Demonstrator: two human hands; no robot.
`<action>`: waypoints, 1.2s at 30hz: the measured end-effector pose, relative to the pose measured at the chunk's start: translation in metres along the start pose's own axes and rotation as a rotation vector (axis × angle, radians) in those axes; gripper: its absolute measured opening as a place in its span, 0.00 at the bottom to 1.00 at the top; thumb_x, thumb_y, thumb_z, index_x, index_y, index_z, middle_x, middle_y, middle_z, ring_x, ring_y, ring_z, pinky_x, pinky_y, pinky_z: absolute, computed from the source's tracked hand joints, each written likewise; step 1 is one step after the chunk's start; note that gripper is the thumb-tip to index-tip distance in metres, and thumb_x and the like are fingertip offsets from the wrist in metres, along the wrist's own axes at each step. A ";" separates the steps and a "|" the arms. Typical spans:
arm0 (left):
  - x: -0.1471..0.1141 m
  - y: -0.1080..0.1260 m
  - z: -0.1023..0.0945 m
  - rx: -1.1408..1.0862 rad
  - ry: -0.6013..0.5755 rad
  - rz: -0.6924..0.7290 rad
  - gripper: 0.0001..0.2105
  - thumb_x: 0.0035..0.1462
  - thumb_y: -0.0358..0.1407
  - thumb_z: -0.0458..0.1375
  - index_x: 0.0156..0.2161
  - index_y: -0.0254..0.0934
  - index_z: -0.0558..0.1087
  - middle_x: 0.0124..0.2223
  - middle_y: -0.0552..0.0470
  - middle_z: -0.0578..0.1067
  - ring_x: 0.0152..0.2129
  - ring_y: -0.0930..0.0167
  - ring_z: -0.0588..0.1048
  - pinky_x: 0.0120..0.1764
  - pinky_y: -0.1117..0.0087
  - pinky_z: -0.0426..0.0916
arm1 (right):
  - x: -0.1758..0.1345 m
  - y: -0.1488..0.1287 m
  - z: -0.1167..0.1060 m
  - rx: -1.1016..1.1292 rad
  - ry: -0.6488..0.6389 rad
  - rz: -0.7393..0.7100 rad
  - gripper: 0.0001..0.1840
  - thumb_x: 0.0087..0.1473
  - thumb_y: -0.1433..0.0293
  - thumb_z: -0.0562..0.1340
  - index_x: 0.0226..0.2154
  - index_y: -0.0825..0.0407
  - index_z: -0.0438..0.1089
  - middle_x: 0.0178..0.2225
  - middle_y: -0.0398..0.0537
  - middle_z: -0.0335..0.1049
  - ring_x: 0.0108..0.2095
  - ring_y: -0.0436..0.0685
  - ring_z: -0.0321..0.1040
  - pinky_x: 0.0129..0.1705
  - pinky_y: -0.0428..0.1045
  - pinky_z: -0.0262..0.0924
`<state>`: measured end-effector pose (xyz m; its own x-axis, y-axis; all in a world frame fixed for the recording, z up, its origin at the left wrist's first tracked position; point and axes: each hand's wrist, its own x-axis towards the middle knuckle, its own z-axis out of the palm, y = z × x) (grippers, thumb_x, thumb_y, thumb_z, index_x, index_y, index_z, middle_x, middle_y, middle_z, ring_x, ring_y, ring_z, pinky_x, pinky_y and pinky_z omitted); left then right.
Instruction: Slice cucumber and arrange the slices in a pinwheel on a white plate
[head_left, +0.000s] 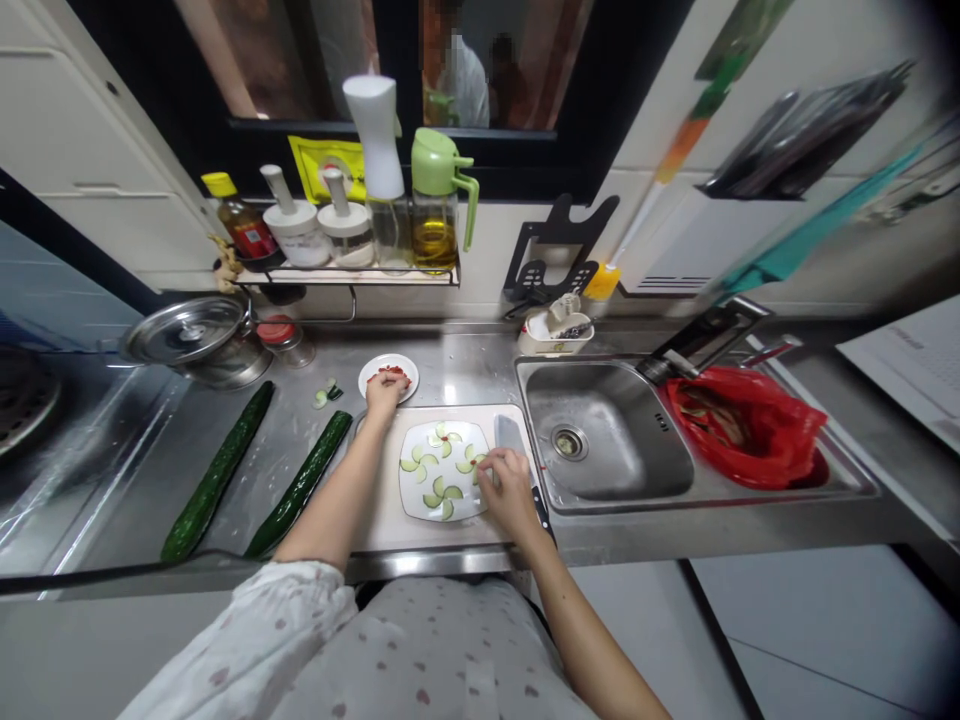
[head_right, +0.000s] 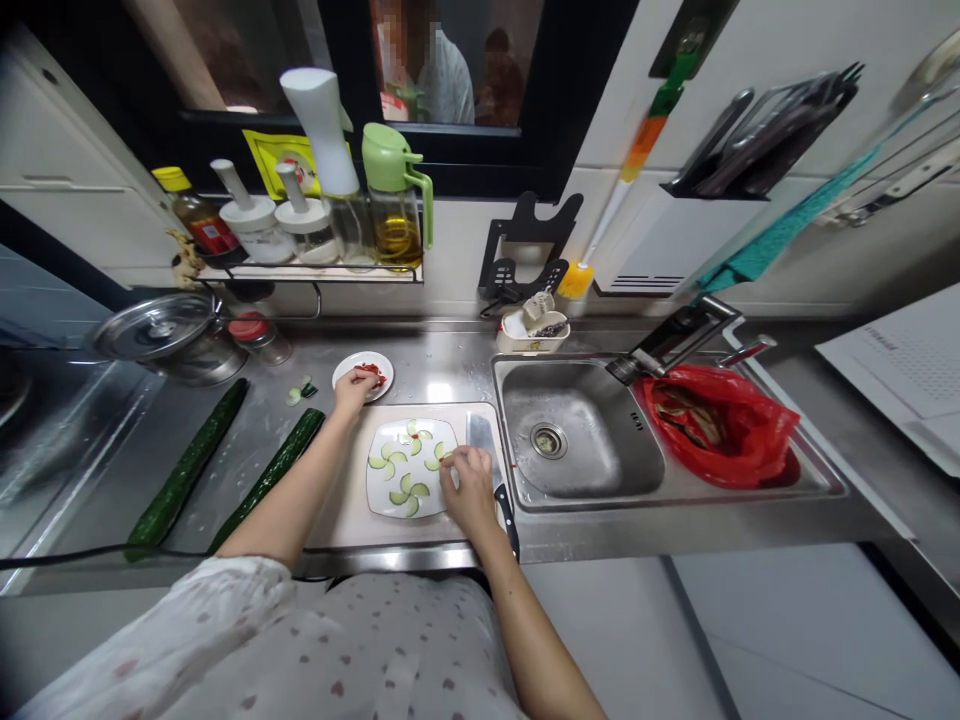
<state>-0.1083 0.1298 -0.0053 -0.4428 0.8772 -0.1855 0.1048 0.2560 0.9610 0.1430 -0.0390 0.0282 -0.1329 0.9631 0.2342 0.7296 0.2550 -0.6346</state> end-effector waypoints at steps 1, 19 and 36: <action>-0.003 -0.001 0.001 -0.074 -0.015 -0.016 0.05 0.44 0.33 0.61 0.29 0.36 0.73 0.32 0.50 0.79 0.34 0.68 0.77 0.38 0.69 0.70 | 0.001 -0.001 0.001 0.005 -0.002 -0.004 0.07 0.57 0.69 0.57 0.31 0.49 0.71 0.40 0.50 0.66 0.46 0.61 0.59 0.50 0.56 0.55; -0.091 0.023 -0.027 -0.285 -0.303 -0.031 0.23 0.44 0.46 0.66 0.45 0.35 0.75 0.35 0.46 0.80 0.29 0.71 0.76 0.30 0.73 0.65 | 0.048 -0.037 -0.006 0.133 -0.028 -0.118 0.09 0.58 0.69 0.55 0.31 0.49 0.71 0.36 0.49 0.70 0.44 0.59 0.61 0.49 0.54 0.56; -0.149 0.036 -0.055 0.053 -0.632 0.312 0.18 0.54 0.40 0.61 0.48 0.36 0.70 0.31 0.53 0.77 0.32 0.71 0.76 0.41 0.70 0.67 | 0.060 -0.059 -0.014 0.029 -0.214 -0.410 0.04 0.56 0.71 0.62 0.33 0.49 0.73 0.44 0.50 0.66 0.49 0.60 0.55 0.50 0.56 0.57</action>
<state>-0.0874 -0.0145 0.0681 0.2150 0.9766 -0.0025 0.1930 -0.0400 0.9804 0.1020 0.0023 0.0899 -0.5442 0.7779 0.3142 0.5697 0.6176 -0.5423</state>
